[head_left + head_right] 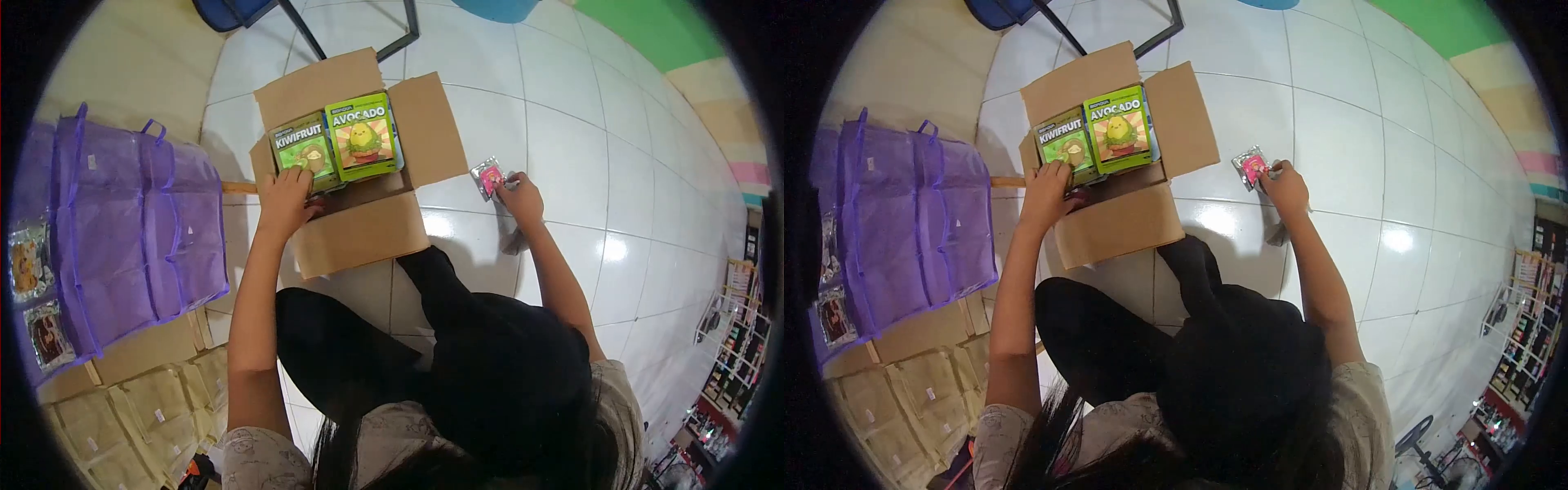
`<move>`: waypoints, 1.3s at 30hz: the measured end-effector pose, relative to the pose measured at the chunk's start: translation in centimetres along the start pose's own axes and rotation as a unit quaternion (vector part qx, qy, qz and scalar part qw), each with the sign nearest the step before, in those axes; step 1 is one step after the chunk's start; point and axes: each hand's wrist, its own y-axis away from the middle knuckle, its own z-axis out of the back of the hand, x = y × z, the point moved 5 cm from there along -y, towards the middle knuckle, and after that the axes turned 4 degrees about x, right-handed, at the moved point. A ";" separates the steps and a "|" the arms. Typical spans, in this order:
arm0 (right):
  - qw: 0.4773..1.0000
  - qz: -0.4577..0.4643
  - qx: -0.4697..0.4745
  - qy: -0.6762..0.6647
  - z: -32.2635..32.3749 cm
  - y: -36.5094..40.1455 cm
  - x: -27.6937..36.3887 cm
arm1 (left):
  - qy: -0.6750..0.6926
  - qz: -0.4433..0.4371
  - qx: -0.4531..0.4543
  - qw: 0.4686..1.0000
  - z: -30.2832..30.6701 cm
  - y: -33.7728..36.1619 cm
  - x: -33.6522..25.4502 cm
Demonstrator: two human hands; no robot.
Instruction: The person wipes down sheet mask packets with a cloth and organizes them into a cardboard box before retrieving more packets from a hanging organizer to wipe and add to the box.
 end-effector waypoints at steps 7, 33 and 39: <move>0.972 0.003 0.139 -0.189 -2.1 -1.4 -1.3 | 0.399 0.164 -0.055 0.900 1.5 2.5 -2.6; 0.907 0.407 0.000 -0.113 0.8 14.7 15.9 | 0.933 0.222 -0.009 0.282 -6.0 4.2 -20.5; 0.853 0.505 0.048 -0.121 0.0 15.1 15.9 | 0.908 0.247 -0.009 0.338 -6.5 4.5 -20.2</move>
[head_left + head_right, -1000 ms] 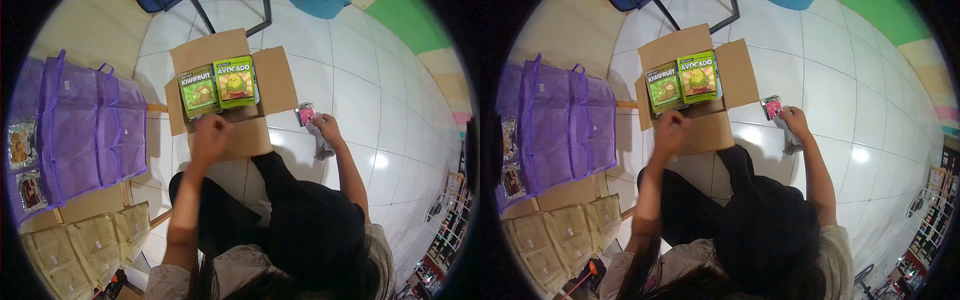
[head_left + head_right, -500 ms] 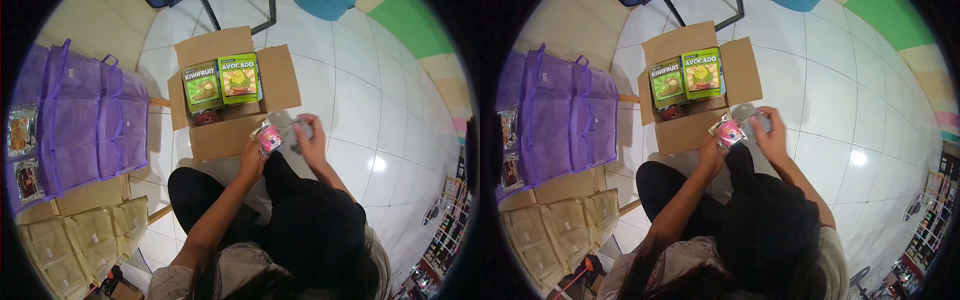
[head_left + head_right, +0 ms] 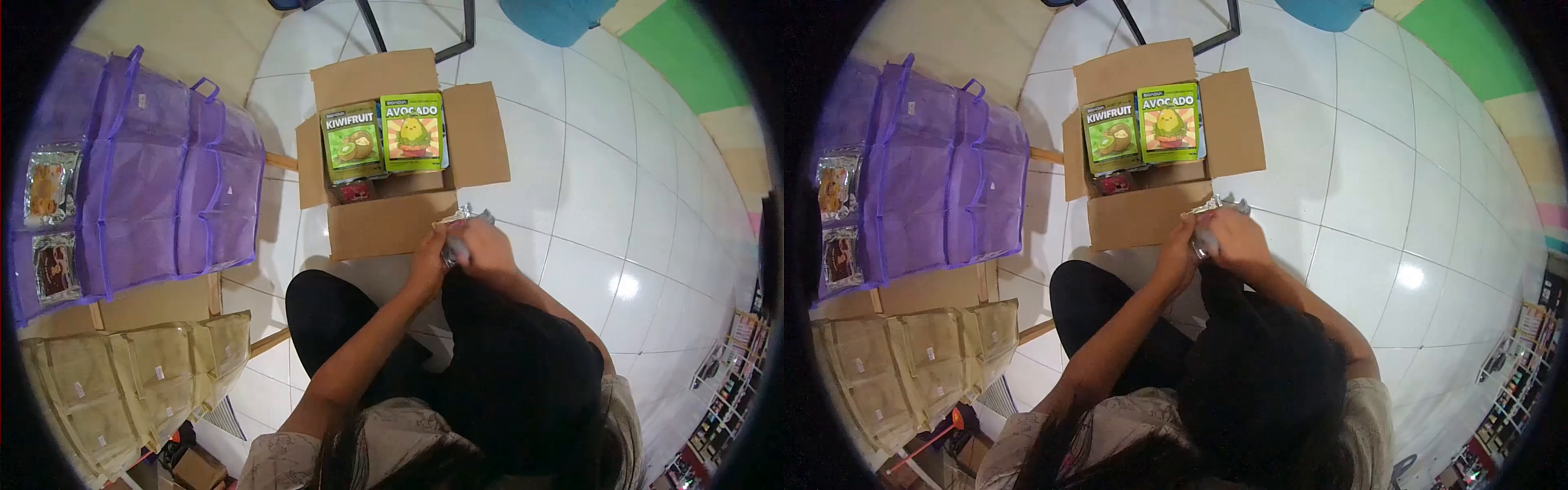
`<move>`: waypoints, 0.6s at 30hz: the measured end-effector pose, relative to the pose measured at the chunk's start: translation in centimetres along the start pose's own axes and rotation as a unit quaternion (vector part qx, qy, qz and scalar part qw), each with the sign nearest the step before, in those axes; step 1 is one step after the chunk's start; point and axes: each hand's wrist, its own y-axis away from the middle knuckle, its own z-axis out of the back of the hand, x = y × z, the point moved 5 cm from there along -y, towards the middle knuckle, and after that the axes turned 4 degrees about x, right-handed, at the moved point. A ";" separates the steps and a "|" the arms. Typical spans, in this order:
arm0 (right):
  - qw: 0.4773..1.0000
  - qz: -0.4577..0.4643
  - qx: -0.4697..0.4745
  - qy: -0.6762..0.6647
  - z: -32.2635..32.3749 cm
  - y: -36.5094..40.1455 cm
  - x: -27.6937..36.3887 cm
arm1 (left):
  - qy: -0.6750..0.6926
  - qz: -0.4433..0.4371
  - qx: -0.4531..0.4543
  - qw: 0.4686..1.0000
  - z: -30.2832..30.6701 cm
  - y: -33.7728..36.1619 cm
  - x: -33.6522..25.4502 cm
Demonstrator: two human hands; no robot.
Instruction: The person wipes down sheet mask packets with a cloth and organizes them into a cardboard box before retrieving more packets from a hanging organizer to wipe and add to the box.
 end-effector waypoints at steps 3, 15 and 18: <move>0.987 -0.152 -0.040 0.024 1.6 -0.9 -1.3 | -0.015 0.006 -0.001 1.000 0.5 -0.2 1.3; 0.993 -0.085 0.043 -0.065 1.1 1.2 -1.1 | -0.580 -0.366 -0.055 0.725 3.3 1.1 -16.2; 0.991 -0.108 0.039 -0.069 1.2 1.7 -1.7 | -0.561 -0.354 -0.058 0.746 5.2 0.6 -19.4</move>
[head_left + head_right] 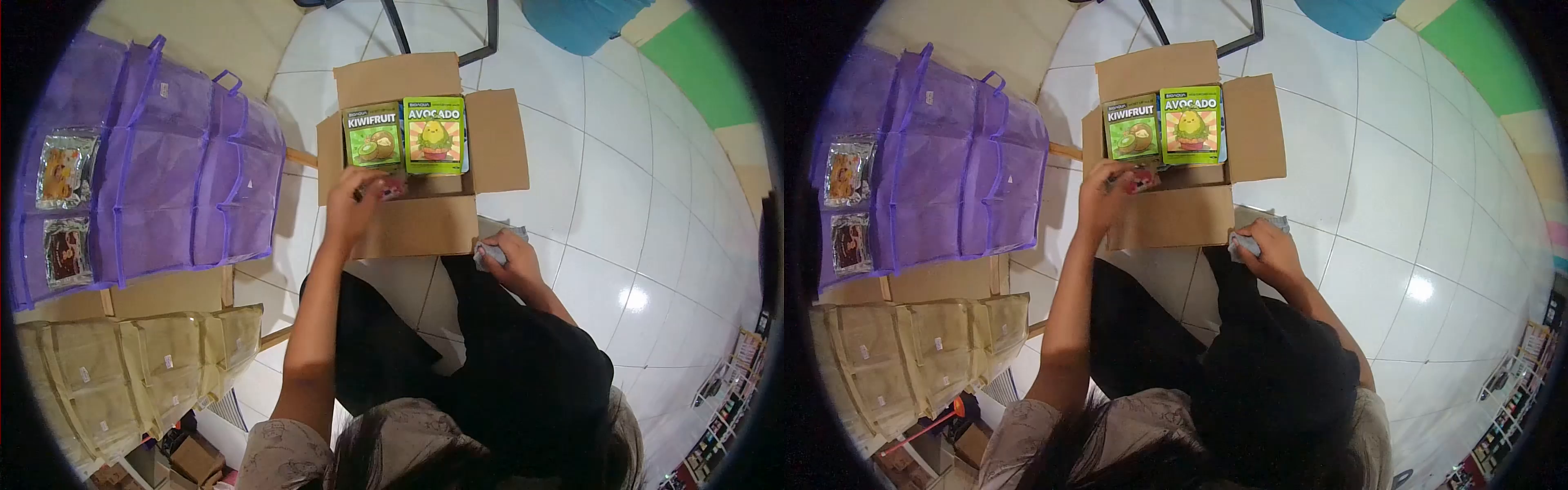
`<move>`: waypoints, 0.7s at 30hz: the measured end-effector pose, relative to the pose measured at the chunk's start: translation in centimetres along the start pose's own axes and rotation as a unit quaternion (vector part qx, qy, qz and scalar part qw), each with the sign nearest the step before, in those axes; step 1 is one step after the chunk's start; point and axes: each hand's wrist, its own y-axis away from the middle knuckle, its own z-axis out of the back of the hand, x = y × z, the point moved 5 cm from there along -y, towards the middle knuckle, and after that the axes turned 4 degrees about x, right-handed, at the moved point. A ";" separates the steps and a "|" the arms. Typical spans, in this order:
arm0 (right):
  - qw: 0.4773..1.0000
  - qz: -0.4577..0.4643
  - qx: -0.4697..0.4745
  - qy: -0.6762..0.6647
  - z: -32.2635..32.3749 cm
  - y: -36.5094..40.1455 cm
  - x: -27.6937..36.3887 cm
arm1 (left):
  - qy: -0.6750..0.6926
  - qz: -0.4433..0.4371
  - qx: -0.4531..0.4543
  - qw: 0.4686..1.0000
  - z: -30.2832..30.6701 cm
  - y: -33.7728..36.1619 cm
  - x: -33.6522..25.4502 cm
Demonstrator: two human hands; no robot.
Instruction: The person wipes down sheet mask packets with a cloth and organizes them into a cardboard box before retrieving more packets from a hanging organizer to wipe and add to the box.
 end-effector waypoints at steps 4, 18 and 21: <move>0.999 0.011 0.023 0.024 -0.4 0.1 -0.4 | -0.058 0.010 0.029 0.998 1.1 -0.9 3.1; 0.999 -0.005 0.021 0.040 -0.4 0.7 -1.5 | -0.360 -0.051 0.122 0.924 0.5 -1.1 5.0; 0.999 -0.001 0.020 0.039 -0.4 0.6 -1.6 | -0.369 -0.056 0.121 0.920 0.2 -1.1 5.1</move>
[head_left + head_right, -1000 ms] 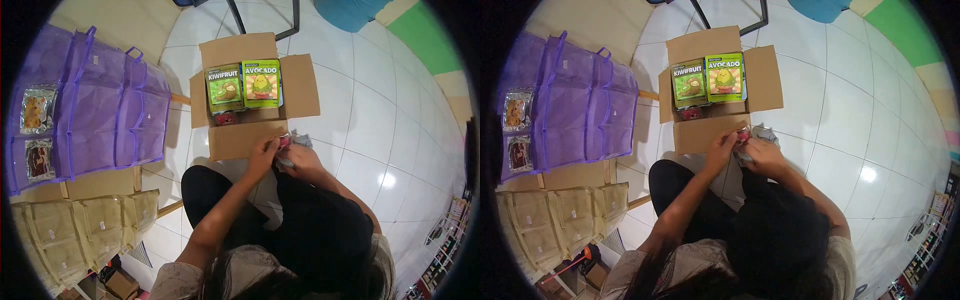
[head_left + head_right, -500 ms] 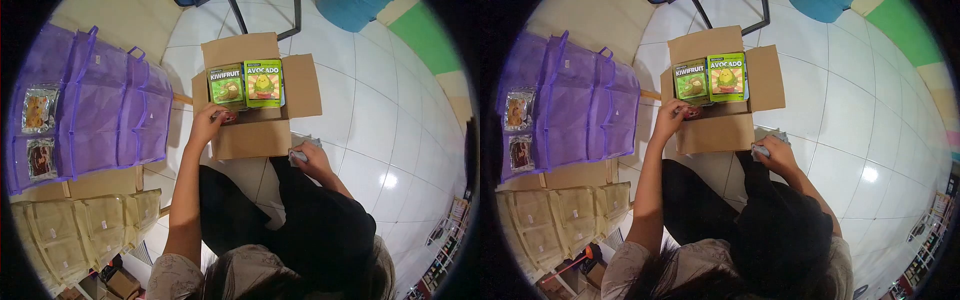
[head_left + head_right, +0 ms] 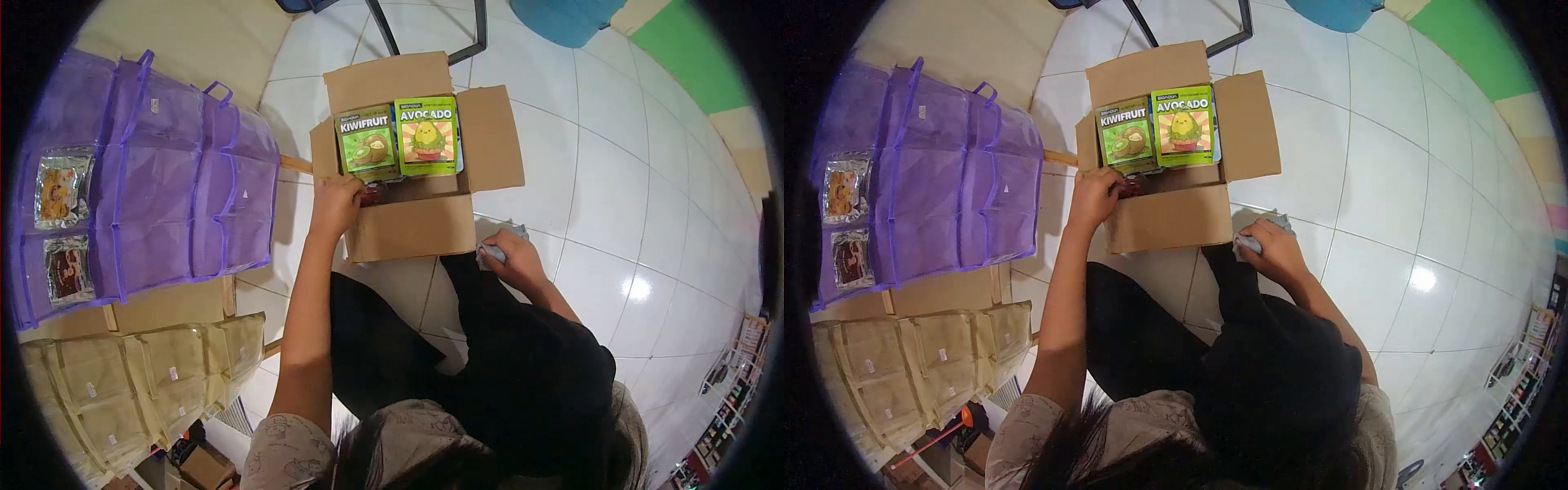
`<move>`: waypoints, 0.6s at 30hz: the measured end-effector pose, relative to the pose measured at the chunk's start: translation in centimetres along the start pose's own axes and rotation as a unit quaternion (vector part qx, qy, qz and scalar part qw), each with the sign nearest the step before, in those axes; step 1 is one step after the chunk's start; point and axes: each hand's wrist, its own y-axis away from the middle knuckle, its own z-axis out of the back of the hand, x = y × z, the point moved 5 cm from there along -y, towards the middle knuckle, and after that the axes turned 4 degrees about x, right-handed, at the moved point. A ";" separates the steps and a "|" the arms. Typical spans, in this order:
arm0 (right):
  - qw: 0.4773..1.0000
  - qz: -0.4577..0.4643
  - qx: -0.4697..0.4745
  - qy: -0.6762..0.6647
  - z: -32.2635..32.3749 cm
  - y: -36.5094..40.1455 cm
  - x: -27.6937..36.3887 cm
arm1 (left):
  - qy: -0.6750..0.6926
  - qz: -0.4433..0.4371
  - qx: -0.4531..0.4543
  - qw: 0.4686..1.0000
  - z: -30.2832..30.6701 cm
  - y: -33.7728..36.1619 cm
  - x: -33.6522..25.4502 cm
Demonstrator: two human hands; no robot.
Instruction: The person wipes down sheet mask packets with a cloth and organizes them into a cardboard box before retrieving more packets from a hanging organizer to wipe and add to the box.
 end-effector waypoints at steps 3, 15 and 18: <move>1.000 -0.012 0.006 -0.005 -0.2 0.1 -0.4 | -0.017 -0.002 0.022 1.000 -0.1 0.0 0.0; 0.999 -0.044 0.007 0.000 -0.1 0.6 -1.7 | -0.098 -0.081 0.033 0.991 0.8 -1.8 -1.0; 0.999 -0.048 0.001 0.010 -0.1 0.7 -2.1 | -0.110 -0.093 0.093 0.985 -0.4 -2.6 -0.3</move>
